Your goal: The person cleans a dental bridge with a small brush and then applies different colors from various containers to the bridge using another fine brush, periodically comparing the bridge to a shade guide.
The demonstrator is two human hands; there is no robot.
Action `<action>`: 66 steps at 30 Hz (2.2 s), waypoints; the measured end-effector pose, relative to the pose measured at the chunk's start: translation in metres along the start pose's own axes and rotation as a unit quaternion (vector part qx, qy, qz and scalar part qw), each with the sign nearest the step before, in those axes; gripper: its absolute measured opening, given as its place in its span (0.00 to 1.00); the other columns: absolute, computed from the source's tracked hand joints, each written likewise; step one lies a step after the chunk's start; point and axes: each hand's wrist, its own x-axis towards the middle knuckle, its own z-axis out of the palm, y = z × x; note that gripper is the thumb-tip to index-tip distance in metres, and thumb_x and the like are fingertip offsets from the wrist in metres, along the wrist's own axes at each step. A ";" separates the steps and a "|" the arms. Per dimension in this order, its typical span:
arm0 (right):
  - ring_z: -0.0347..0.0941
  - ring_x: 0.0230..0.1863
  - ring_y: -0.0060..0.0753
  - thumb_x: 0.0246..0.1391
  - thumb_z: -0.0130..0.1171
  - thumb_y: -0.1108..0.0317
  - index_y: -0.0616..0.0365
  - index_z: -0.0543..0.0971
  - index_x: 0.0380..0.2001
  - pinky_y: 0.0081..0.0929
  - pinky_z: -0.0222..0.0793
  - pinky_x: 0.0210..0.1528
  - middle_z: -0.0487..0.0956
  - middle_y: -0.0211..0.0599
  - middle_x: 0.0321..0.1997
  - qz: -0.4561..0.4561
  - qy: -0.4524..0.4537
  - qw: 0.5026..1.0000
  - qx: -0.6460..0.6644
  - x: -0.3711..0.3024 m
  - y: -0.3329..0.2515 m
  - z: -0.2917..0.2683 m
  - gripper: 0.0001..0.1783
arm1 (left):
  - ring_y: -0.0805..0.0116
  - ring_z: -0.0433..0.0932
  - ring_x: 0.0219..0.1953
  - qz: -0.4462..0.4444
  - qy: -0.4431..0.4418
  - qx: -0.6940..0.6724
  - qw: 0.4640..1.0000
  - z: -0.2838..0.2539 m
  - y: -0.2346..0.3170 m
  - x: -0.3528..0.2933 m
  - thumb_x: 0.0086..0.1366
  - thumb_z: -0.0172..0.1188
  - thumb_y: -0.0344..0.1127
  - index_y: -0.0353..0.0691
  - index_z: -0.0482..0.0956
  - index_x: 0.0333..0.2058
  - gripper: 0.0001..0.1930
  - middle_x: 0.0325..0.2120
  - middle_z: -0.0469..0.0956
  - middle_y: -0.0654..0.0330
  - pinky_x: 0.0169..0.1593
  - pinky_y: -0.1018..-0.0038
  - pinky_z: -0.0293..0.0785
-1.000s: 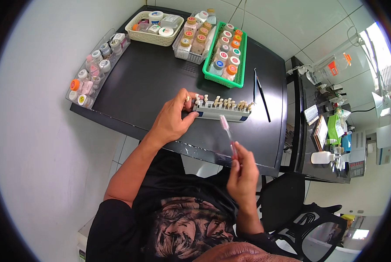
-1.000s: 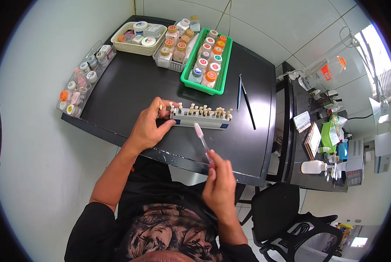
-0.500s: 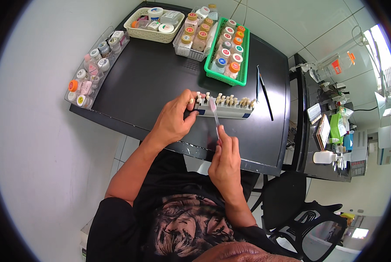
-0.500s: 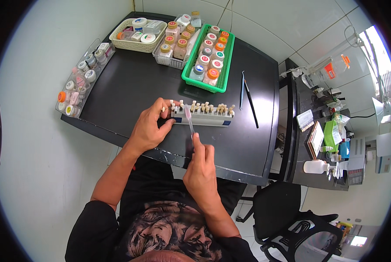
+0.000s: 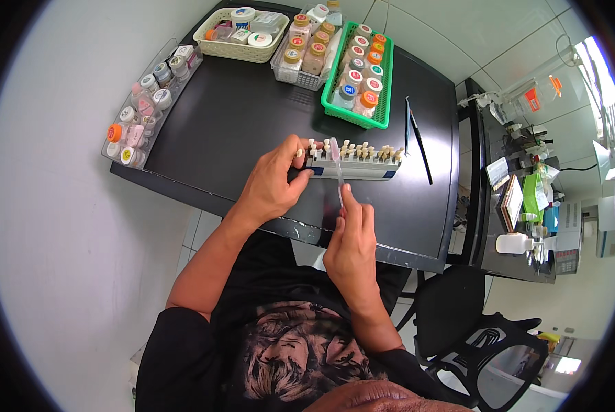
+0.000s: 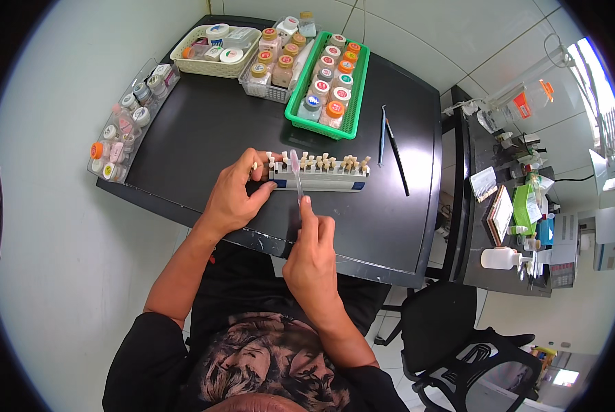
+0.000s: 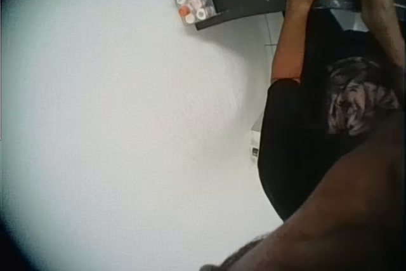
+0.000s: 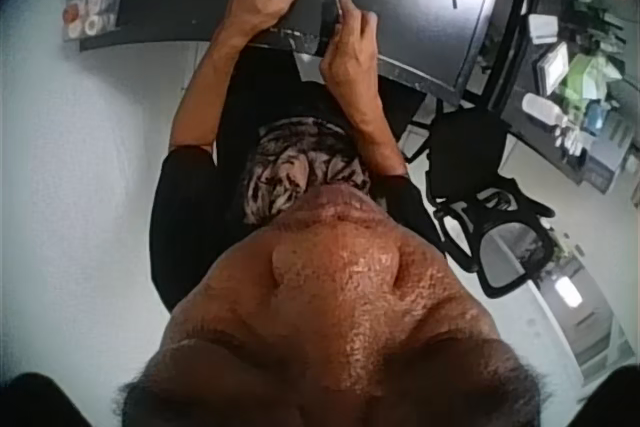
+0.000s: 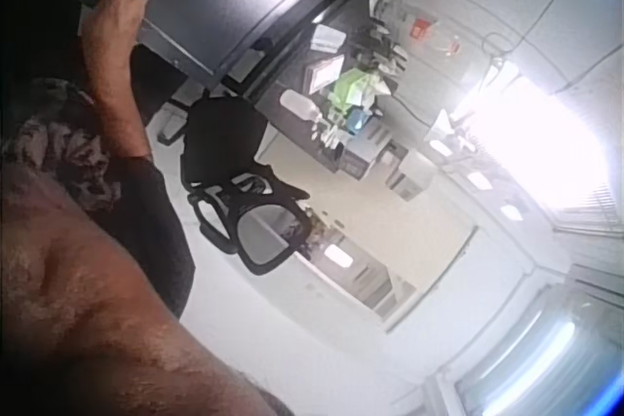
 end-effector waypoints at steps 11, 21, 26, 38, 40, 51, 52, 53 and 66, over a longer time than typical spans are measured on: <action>0.78 0.46 0.59 0.62 0.51 0.92 0.73 0.62 0.77 0.46 0.79 0.50 0.71 0.61 0.53 -0.012 -0.005 1.000 0.003 -0.007 -0.002 0.001 0.38 | 0.65 0.71 0.31 0.000 0.007 -0.007 1.000 -0.001 -0.002 0.000 0.61 0.69 0.17 0.36 0.77 0.47 0.17 0.30 0.71 0.63 0.44 0.69 0.76; 0.77 0.47 0.61 0.63 0.50 0.91 0.74 0.63 0.77 0.46 0.79 0.51 0.71 0.61 0.52 0.016 -0.016 1.000 0.010 -0.014 0.003 -0.002 0.37 | 0.66 0.74 0.32 -0.027 -0.018 0.015 0.999 -0.002 0.003 0.001 0.62 0.69 0.17 0.37 0.69 0.40 0.17 0.41 0.85 0.56 0.47 0.68 0.79; 0.78 0.47 0.62 0.62 0.51 0.92 0.73 0.63 0.77 0.47 0.79 0.50 0.71 0.61 0.53 -0.016 0.019 1.000 0.012 -0.003 0.003 0.000 0.38 | 0.66 0.72 0.31 -0.005 0.002 0.011 1.000 -0.002 0.002 0.002 0.62 0.69 0.17 0.37 0.70 0.41 0.16 0.41 0.86 0.58 0.46 0.68 0.78; 0.77 0.46 0.59 0.61 0.52 0.92 0.72 0.63 0.77 0.46 0.79 0.48 0.71 0.60 0.53 -0.009 0.013 1.000 0.016 -0.013 0.004 -0.003 0.39 | 0.64 0.75 0.33 -0.027 -0.009 0.026 0.999 -0.002 0.002 0.002 0.63 0.69 0.17 0.38 0.63 0.37 0.20 0.53 0.89 0.49 0.49 0.67 0.80; 0.77 0.45 0.59 0.60 0.52 0.92 0.72 0.63 0.77 0.46 0.79 0.48 0.71 0.59 0.53 -0.002 -0.003 1.000 0.010 -0.021 0.006 -0.006 0.40 | 0.63 0.78 0.36 -0.053 -0.034 0.027 0.998 -0.003 0.004 0.003 0.63 0.69 0.17 0.39 0.62 0.37 0.20 0.58 0.87 0.43 0.51 0.65 0.80; 0.78 0.43 0.60 0.58 0.53 0.93 0.71 0.64 0.76 0.48 0.79 0.46 0.71 0.59 0.52 0.002 -0.004 1.000 0.003 -0.019 0.009 -0.008 0.41 | 0.58 0.86 0.43 -0.033 -0.026 0.024 0.999 -0.002 0.003 0.003 0.63 0.69 0.17 0.40 0.62 0.37 0.20 0.57 0.87 0.42 0.53 0.64 0.81; 0.78 0.43 0.60 0.57 0.53 0.93 0.71 0.64 0.76 0.48 0.79 0.46 0.71 0.59 0.52 0.001 -0.008 1.000 0.002 -0.016 0.011 -0.007 0.41 | 0.56 0.88 0.47 -0.024 -0.029 0.023 0.999 -0.001 0.004 0.003 0.63 0.69 0.17 0.40 0.62 0.37 0.20 0.57 0.87 0.41 0.53 0.63 0.81; 0.78 0.43 0.60 0.57 0.53 0.93 0.71 0.64 0.76 0.48 0.79 0.46 0.71 0.59 0.52 0.005 -0.010 1.000 -0.001 -0.014 0.011 -0.006 0.42 | 0.56 0.88 0.47 -0.024 -0.031 0.021 0.999 -0.001 0.001 0.002 0.63 0.69 0.17 0.40 0.62 0.37 0.20 0.57 0.87 0.41 0.53 0.63 0.81; 0.79 0.43 0.63 0.62 0.54 0.89 0.66 0.70 0.74 0.51 0.78 0.47 0.73 0.59 0.52 0.001 0.010 1.000 0.006 0.005 0.010 -0.010 0.36 | 0.58 0.90 0.51 -0.038 -0.029 0.020 0.999 -0.004 0.001 0.003 0.64 0.69 0.17 0.40 0.61 0.37 0.21 0.59 0.87 0.44 0.56 0.65 0.82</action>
